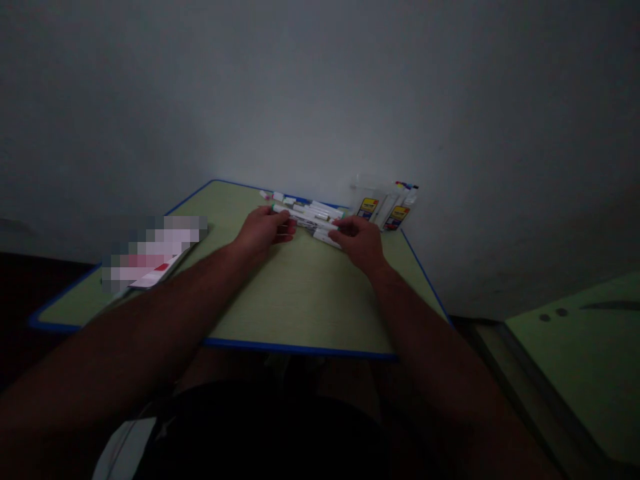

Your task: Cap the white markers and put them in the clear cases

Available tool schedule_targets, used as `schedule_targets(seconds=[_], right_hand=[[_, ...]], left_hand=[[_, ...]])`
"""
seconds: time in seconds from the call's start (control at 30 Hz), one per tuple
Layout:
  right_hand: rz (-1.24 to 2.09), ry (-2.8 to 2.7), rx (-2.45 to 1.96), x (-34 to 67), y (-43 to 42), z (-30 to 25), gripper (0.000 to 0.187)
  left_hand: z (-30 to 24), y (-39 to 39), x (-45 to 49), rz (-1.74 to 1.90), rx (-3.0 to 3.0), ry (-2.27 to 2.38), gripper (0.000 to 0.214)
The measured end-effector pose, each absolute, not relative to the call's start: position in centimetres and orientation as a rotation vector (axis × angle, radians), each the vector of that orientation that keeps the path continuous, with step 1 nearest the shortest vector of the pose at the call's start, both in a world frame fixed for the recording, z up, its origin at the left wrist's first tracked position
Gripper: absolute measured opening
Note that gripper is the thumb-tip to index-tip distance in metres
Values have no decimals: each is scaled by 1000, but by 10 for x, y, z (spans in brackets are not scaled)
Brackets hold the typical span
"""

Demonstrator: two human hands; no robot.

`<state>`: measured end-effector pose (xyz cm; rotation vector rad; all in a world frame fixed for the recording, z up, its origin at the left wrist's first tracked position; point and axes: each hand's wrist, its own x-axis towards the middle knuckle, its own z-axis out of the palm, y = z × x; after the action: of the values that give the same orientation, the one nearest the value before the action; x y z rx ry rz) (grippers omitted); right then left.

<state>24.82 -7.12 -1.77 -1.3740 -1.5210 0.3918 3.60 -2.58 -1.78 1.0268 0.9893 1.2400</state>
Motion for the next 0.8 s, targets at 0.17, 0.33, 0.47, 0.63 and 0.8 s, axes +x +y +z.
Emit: schedule_targets(seconds=[0.17,0.33,0.47,0.63,0.8], right_hand=[[426,-1565,-1279,244,-75,-15,24],[451,-1598,-1165,240,-77,-15,25],[467,-1593,-1110,236,-79,-15,24],[468,-1585,-1121,234,-80,-15,24],[381,-1593,-1162,236,-78,-18,19]], left_hand=[[-16,-26,36,1151,946,1051,3],[-7,-30,37,1122,856,1049,9],[-5,-31,37,1115,817,1046,16],[-8,-29,37,1132,825,1029,10],[-11,-28,36,1197,908,919,6]])
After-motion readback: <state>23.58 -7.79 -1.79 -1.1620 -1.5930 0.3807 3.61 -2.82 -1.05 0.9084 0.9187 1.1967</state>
